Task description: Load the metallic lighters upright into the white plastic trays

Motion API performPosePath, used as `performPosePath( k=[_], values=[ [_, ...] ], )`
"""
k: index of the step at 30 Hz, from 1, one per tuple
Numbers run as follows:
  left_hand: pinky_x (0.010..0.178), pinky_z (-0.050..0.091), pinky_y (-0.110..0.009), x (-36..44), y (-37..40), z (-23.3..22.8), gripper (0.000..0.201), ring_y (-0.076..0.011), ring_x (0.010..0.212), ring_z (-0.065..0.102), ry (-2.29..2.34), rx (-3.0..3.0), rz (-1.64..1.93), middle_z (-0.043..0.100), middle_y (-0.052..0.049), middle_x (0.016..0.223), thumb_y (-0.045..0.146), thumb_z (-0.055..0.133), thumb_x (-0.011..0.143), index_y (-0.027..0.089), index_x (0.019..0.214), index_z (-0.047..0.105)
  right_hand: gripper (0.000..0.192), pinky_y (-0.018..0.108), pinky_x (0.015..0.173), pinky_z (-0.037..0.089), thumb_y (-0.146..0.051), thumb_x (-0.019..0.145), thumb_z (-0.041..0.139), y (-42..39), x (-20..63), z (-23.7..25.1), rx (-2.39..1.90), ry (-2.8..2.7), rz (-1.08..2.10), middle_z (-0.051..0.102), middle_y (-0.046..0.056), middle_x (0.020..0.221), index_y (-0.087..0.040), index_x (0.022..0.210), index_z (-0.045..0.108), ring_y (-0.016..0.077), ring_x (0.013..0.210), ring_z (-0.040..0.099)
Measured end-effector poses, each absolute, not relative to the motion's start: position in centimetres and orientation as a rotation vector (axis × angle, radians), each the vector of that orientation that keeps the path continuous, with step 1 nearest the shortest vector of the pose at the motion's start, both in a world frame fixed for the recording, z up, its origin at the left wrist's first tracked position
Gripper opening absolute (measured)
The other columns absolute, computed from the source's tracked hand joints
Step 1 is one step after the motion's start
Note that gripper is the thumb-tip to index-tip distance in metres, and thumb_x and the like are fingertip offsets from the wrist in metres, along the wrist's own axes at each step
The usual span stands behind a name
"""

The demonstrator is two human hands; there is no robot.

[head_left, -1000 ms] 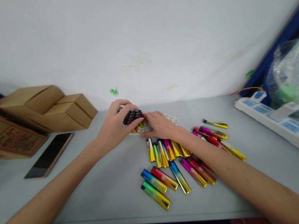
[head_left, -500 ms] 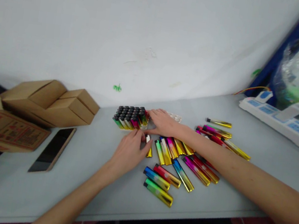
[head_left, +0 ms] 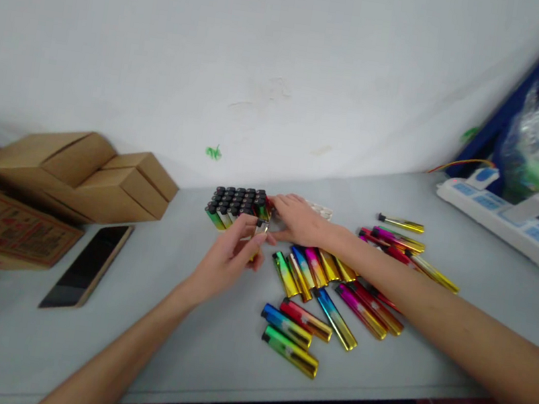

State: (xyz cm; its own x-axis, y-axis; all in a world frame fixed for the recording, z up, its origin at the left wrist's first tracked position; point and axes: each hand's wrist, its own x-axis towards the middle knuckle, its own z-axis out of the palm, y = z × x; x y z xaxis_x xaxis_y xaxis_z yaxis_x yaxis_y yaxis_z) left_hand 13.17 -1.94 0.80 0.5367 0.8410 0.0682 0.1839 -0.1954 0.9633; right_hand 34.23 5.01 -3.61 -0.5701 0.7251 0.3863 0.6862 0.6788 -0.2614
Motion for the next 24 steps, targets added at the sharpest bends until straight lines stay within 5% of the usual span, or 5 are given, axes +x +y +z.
performPosePath(
  k=[4, 9, 16, 24],
  values=[
    [0.054, 0.032, -0.025, 13.65, -2.49, 0.4, 0.03, -0.012, 0.054, 0.038, 0.811, 1.327, 0.785, 0.048, 0.005, 0.064, 0.052, 0.057, 0.095, 0.022, 0.099, 0.053, 0.064, 0.046, 0.096, 0.046, -0.054, 0.091, 0.073, 4.98, 34.33, -3.58, -1.087, -2.429, 0.105, 0.067, 0.017, 0.116, -0.012, 0.133, 0.052, 0.0327, 0.106, 0.063],
    [0.053, 0.032, -0.028, 14.05, -2.76, 1.08, 0.05, -0.0127, 0.054, 0.033, 0.761, 1.092, 0.722, 0.033, 0.003, 0.06, 0.061, 0.051, 0.09, 0.021, 0.062, 0.044, 0.071, 0.048, 0.098, 0.046, -0.058, 0.089, 0.073, 5.11, 34.37, -3.62, -1.082, -2.435, 0.118, 0.067, 0.019, 0.12, -0.01, 0.136, 0.051, 0.0348, 0.108, 0.063],
    [0.044, 0.013, -0.025, 13.89, -2.88, 0.34, 0.047, -0.0091, 0.046, 0.013, 0.812, 1.011, 0.647, 0.021, 0.007, 0.052, 0.056, 0.045, 0.088, 0.022, 0.058, 0.037, 0.073, 0.051, 0.099, 0.047, -0.061, 0.089, 0.072, 5.03, 34.48, -3.55, -1.051, -2.434, 0.13, 0.067, 0.019, 0.118, -0.01, 0.136, 0.052, 0.0365, 0.106, 0.063],
    [0.044, 0.012, -0.024, 13.75, -2.92, 0.28, 0.044, -0.0082, 0.044, 0.014, 0.871, 1.045, 0.689, 0.021, 0.007, 0.052, 0.053, 0.043, 0.087, 0.022, 0.057, 0.035, 0.072, 0.048, 0.097, 0.049, -0.057, 0.086, 0.077, 5.02, 34.38, -3.46, -1.042, -2.42, 0.144, 0.068, 0.019, 0.117, -0.009, 0.133, 0.053, 0.0348, 0.106, 0.063]
  ],
)
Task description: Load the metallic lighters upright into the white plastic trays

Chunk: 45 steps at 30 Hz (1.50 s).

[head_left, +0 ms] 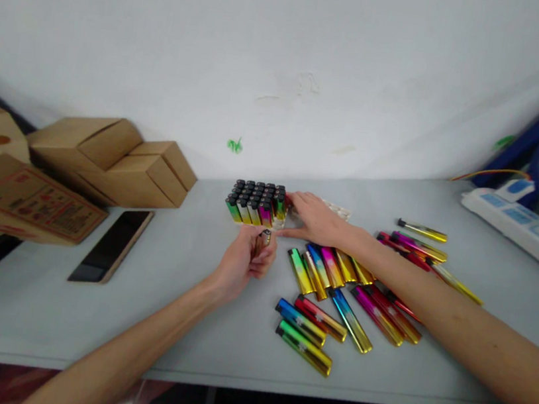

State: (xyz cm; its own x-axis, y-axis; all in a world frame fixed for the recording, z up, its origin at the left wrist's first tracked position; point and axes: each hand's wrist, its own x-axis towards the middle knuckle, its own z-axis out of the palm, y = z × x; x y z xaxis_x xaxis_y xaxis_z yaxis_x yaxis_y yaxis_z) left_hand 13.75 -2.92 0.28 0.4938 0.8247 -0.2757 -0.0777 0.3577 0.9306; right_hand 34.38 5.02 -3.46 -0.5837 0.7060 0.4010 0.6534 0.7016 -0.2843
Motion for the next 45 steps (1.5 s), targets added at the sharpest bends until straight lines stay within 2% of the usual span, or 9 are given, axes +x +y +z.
performPosePath(
  k=[10, 15, 18, 21, 24, 29, 34, 38, 45],
  values=[
    [0.043, 0.016, -0.021, 13.6, -2.7, 0.2, 0.048, -0.0077, 0.045, 0.016, 0.85, 1.068, 0.763, 0.024, 0.007, 0.053, 0.056, 0.047, 0.091, 0.02, 0.06, 0.041, 0.068, 0.047, 0.093, 0.051, -0.055, 0.086, 0.078, 5.0, 34.3, -3.4, -1.055, -2.412, 0.151, 0.068, 0.019, 0.116, -0.009, 0.129, 0.053, 0.0347, 0.105, 0.064],
    [0.05, 0.036, -0.023, 13.5, -2.6, 1.8, 0.049, -0.0103, 0.052, 0.036, 0.771, 1.128, 0.89, 0.042, 0.003, 0.063, 0.062, 0.056, 0.093, 0.014, 0.09, 0.067, 0.063, 0.048, 0.092, 0.052, -0.053, 0.087, 0.078, 4.8, 34.1, -3.4, -1.055, -2.397, 0.138, 0.069, 0.019, 0.115, -0.009, 0.127, 0.055, 0.0355, 0.105, 0.065],
    [0.061, 0.048, -0.026, 13.3, -2.3, 3.3, 0.042, -0.0122, 0.064, 0.05, 0.728, 1.194, 1.041, 0.054, 0.0, 0.076, 0.054, 0.066, 0.094, 0.014, 0.106, 0.069, 0.065, 0.048, 0.091, 0.052, -0.054, 0.086, 0.079, 4.8, 34.0, -3.5, -1.074, -2.377, 0.132, 0.069, 0.019, 0.115, -0.01, 0.127, 0.055, 0.0356, 0.105, 0.065],
    [0.073, 0.054, -0.027, 12.9, -1.8, 4.8, 0.035, -0.0141, 0.077, 0.062, 0.715, 1.32, 1.138, 0.064, -0.003, 0.088, 0.046, 0.073, 0.093, 0.017, 0.111, 0.069, 0.068, 0.048, 0.093, 0.052, -0.057, 0.085, 0.08, 4.9, 34.0, -3.6, -1.053, -2.373, 0.133, 0.069, 0.018, 0.115, -0.01, 0.128, 0.055, 0.0349, 0.104, 0.066],
    [0.084, 0.058, -0.033, 12.6, -0.9, 6.2, 0.032, -0.0174, 0.087, 0.069, 0.754, 1.443, 1.148, 0.07, -0.005, 0.093, 0.039, 0.08, 0.088, 0.019, 0.109, 0.07, 0.069, 0.049, 0.095, 0.051, -0.058, 0.085, 0.079, 5.1, 34.0, -3.8, -1.033, -2.368, 0.118, 0.069, 0.018, 0.116, -0.011, 0.13, 0.054, 0.0345, 0.106, 0.066],
    [0.09, 0.059, -0.037, 12.9, 1.1, 7.1, 0.03, -0.0218, 0.092, 0.072, 0.904, 1.789, 1.207, 0.073, -0.005, 0.093, 0.034, 0.09, 0.074, 0.017, 0.09, 0.071, 0.075, 0.05, 0.097, 0.051, -0.059, 0.086, 0.077, 5.2, 33.9, -3.8, -1.051, -2.4, 0.078, 0.07, 0.02, 0.118, -0.007, 0.134, 0.053, 0.0349, 0.106, 0.066],
    [0.083, 0.055, -0.033, 13.2, 2.3, 5.8, 0.028, -0.0194, 0.082, 0.069, 1.24, 2.374, 1.168, 0.075, -0.003, 0.088, 0.044, 0.084, 0.081, 0.019, 0.089, 0.073, 0.076, 0.05, 0.098, 0.05, -0.058, 0.087, 0.077, 5.3, 33.8, -3.9, -1.051, -2.404, 0.067, 0.07, 0.022, 0.12, -0.005, 0.136, 0.052, 0.0356, 0.107, 0.067],
    [0.077, 0.052, -0.033, 13.5, 2.9, 4.0, 0.024, -0.0205, 0.08, 0.067, 1.362, 2.623, 1.111, 0.075, -0.002, 0.086, 0.042, 0.081, 0.084, 0.021, 0.091, 0.073, 0.074, 0.051, 0.099, 0.049, -0.058, 0.088, 0.076, 5.5, 33.8, -4.1, -1.044, -2.406, 0.062, 0.069, 0.022, 0.122, -0.007, 0.137, 0.052, 0.0356, 0.109, 0.066],
    [0.088, 0.051, -0.041, 13.8, 3.7, 1.8, 0.024, -0.0262, 0.096, 0.062, 1.355, 2.761, 1.118, 0.07, -0.006, 0.096, 0.032, 0.09, 0.076, 0.02, 0.086, 0.071, 0.075, 0.049, 0.101, 0.047, -0.058, 0.089, 0.074, 5.6, 33.7, -4.1, -1.041, -2.411, 0.077, 0.067, 0.022, 0.122, -0.004, 0.137, 0.051, 0.0348, 0.112, 0.065]
  ],
)
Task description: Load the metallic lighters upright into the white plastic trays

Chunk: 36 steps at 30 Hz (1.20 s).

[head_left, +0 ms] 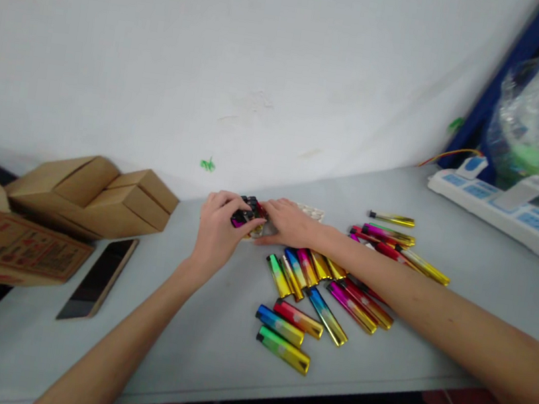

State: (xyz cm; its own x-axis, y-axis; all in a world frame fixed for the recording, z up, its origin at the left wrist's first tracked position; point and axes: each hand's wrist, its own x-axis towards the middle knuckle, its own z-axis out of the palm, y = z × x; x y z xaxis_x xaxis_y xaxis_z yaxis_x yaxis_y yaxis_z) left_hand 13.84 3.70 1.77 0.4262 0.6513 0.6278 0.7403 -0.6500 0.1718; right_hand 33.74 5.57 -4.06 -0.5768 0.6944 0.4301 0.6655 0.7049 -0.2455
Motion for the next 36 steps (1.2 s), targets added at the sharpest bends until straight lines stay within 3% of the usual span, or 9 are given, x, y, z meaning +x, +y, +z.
performPosePath(
  k=[5, 17, 24, 30, 33, 36],
  values=[
    [0.095, 0.051, -0.044, 13.9, 3.7, 0.8, 0.021, -0.0276, 0.106, 0.058, -1.248, -2.506, -1.137, 0.063, -0.008, 0.109, 0.03, 0.089, 0.077, 0.02, 0.086, 0.073, 0.075, 0.049, 0.099, 0.047, -0.061, 0.089, 0.073, 5.5, 33.7, -3.8, -1.07, -2.425, 0.084, 0.068, 0.021, 0.119, -0.005, 0.134, 0.053, 0.0344, 0.108, 0.065],
    [0.1, 0.048, -0.049, 13.7, 3.9, 0.9, 0.02, -0.0307, 0.11, 0.057, -1.315, -2.553, -1.025, 0.061, -0.01, 0.114, 0.034, 0.088, 0.077, 0.02, 0.085, 0.076, 0.072, 0.049, 0.097, 0.047, -0.061, 0.088, 0.075, 5.6, 33.7, -3.8, -1.052, -2.405, 0.112, 0.069, 0.019, 0.116, -0.009, 0.132, 0.053, 0.0331, 0.104, 0.065],
    [0.105, 0.047, -0.048, 14.2, 3.2, 0.5, 0.026, -0.0314, 0.119, 0.055, -1.221, -2.531, -1.098, 0.055, -0.015, 0.126, 0.025, 0.081, 0.083, 0.018, 0.104, 0.067, 0.073, 0.048, 0.097, 0.046, -0.063, 0.088, 0.072, 5.7, 33.8, -4.0, -1.05, -2.418, 0.079, 0.068, 0.019, 0.116, -0.008, 0.132, 0.052, 0.0326, 0.104, 0.064],
    [0.111, 0.041, -0.05, 14.1, 1.7, 1.4, 0.032, -0.0336, 0.127, 0.05, -1.177, -2.52, -1.171, 0.054, -0.015, 0.132, 0.03, 0.08, 0.086, 0.022, 0.112, 0.064, 0.073, 0.047, 0.096, 0.048, -0.061, 0.089, 0.073, 5.7, 33.8, -4.2, -1.043, -2.407, 0.082, 0.069, 0.018, 0.117, -0.009, 0.135, 0.051, 0.0325, 0.104, 0.065],
    [0.104, 0.044, -0.045, 13.8, -0.5, 2.7, 0.015, -0.0302, 0.114, 0.056, -1.219, -2.449, -1.242, 0.06, -0.012, 0.116, 0.03, 0.074, 0.09, 0.022, 0.098, 0.065, 0.079, 0.049, 0.1, 0.047, -0.061, 0.089, 0.073, 5.8, 33.8, -4.3, -1.044, -2.415, 0.073, 0.067, 0.021, 0.123, -0.006, 0.14, 0.048, 0.0347, 0.111, 0.064],
    [0.075, 0.046, -0.034, 13.8, -2.7, 3.4, 0.02, -0.0211, 0.076, 0.059, -1.402, -2.658, -0.979, 0.061, -0.003, 0.081, 0.036, 0.064, 0.096, 0.022, 0.082, 0.06, 0.079, 0.051, 0.102, 0.047, -0.061, 0.089, 0.073, 5.9, 33.8, -4.4, -1.047, -2.417, 0.067, 0.067, 0.023, 0.123, -0.006, 0.139, 0.049, 0.0362, 0.113, 0.065]
  ],
)
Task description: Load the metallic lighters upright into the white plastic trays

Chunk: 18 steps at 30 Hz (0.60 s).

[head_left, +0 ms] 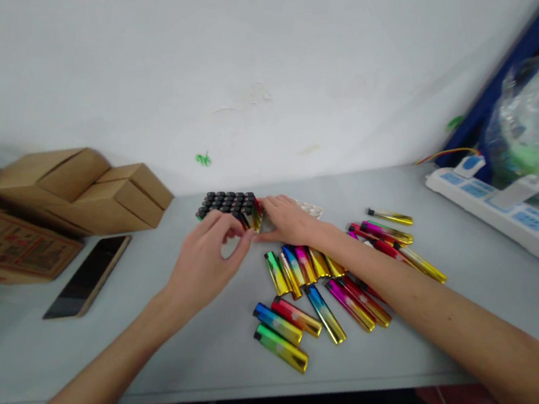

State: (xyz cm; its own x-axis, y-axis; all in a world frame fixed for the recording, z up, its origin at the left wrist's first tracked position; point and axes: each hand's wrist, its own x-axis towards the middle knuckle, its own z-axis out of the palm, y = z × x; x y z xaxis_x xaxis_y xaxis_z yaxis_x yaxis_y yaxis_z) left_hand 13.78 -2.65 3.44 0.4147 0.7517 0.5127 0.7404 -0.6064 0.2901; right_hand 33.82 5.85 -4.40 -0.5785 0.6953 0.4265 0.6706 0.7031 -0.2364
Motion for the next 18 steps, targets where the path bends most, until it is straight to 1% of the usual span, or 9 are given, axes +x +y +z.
performPosePath(
  k=[1, 3, 6, 9, 12, 15, 18],
  values=[
    [0.067, 0.042, -0.032, 13.9, -3.2, 3.4, 0.027, -0.0193, 0.066, 0.056, 1.409, 2.598, 0.774, 0.059, -0.001, 0.071, 0.04, 0.061, 0.097, 0.022, 0.077, 0.057, 0.078, 0.051, 0.102, 0.047, -0.06, 0.088, 0.074, 5.8, 33.8, -4.4, -1.042, -2.414, 0.066, 0.067, 0.023, 0.123, -0.007, 0.139, 0.049, 0.0363, 0.113, 0.065],
    [0.059, 0.035, -0.031, 14.3, -4.0, 2.9, 0.038, -0.0187, 0.057, 0.054, 1.469, 2.537, 0.441, 0.058, 0.0, 0.061, 0.049, 0.057, 0.098, 0.022, 0.07, 0.054, 0.077, 0.052, 0.102, 0.047, -0.059, 0.088, 0.076, 5.8, 33.9, -4.4, -1.034, -2.404, 0.065, 0.067, 0.023, 0.124, -0.008, 0.139, 0.049, 0.0364, 0.114, 0.065],
    [0.058, 0.031, -0.032, 15.1, -4.4, 1.9, 0.048, -0.0232, 0.061, 0.061, 1.593, 2.525, 0.193, 0.064, -0.006, 0.064, 0.057, 0.051, 0.098, 0.022, 0.066, 0.055, 0.08, 0.052, 0.103, 0.047, -0.063, 0.087, 0.074, 5.6, 34.0, -4.2, -1.034, -2.408, 0.059, 0.067, 0.024, 0.123, -0.006, 0.138, 0.05, 0.0361, 0.113, 0.065],
    [0.058, 0.031, -0.033, 15.7, -4.3, 1.3, 0.051, -0.0287, 0.067, 0.067, 1.693, 2.564, 0.067, 0.069, -0.011, 0.069, 0.059, 0.047, 0.099, 0.021, 0.068, 0.06, 0.082, 0.051, 0.104, 0.047, -0.064, 0.087, 0.073, 5.5, 34.0, -4.1, -1.048, -2.423, 0.055, 0.067, 0.024, 0.123, -0.004, 0.138, 0.051, 0.0358, 0.113, 0.065],
    [0.06, 0.037, -0.035, 15.9, -3.9, 1.4, 0.052, -0.0323, 0.073, 0.07, 1.701, 2.575, -0.046, 0.072, -0.014, 0.075, 0.058, 0.044, 0.099, 0.02, 0.071, 0.064, 0.082, 0.05, 0.105, 0.047, -0.063, 0.087, 0.073, 5.5, 34.0, -4.0, -1.06, -2.425, 0.059, 0.067, 0.024, 0.124, -0.003, 0.139, 0.05, 0.0356, 0.114, 0.065],
    [0.063, 0.041, -0.036, 15.8, -3.4, 1.6, 0.047, -0.033, 0.076, 0.072, 1.674, 2.586, -0.079, 0.073, -0.014, 0.076, 0.053, 0.045, 0.099, 0.02, 0.073, 0.066, 0.083, 0.049, 0.105, 0.047, -0.063, 0.088, 0.072, 5.5, 34.0, -4.1, -1.068, -2.425, 0.053, 0.067, 0.025, 0.125, -0.002, 0.139, 0.05, 0.0361, 0.114, 0.064],
    [0.063, 0.042, -0.036, 15.7, -3.0, 1.5, 0.045, -0.0325, 0.074, 0.072, 1.646, 2.586, -0.075, 0.072, -0.013, 0.074, 0.048, 0.044, 0.1, 0.021, 0.072, 0.066, 0.081, 0.051, 0.103, 0.047, -0.064, 0.088, 0.072, 5.6, 34.1, -4.2, -1.059, -2.414, 0.061, 0.067, 0.023, 0.124, -0.005, 0.139, 0.05, 0.036, 0.112, 0.064]
  ],
)
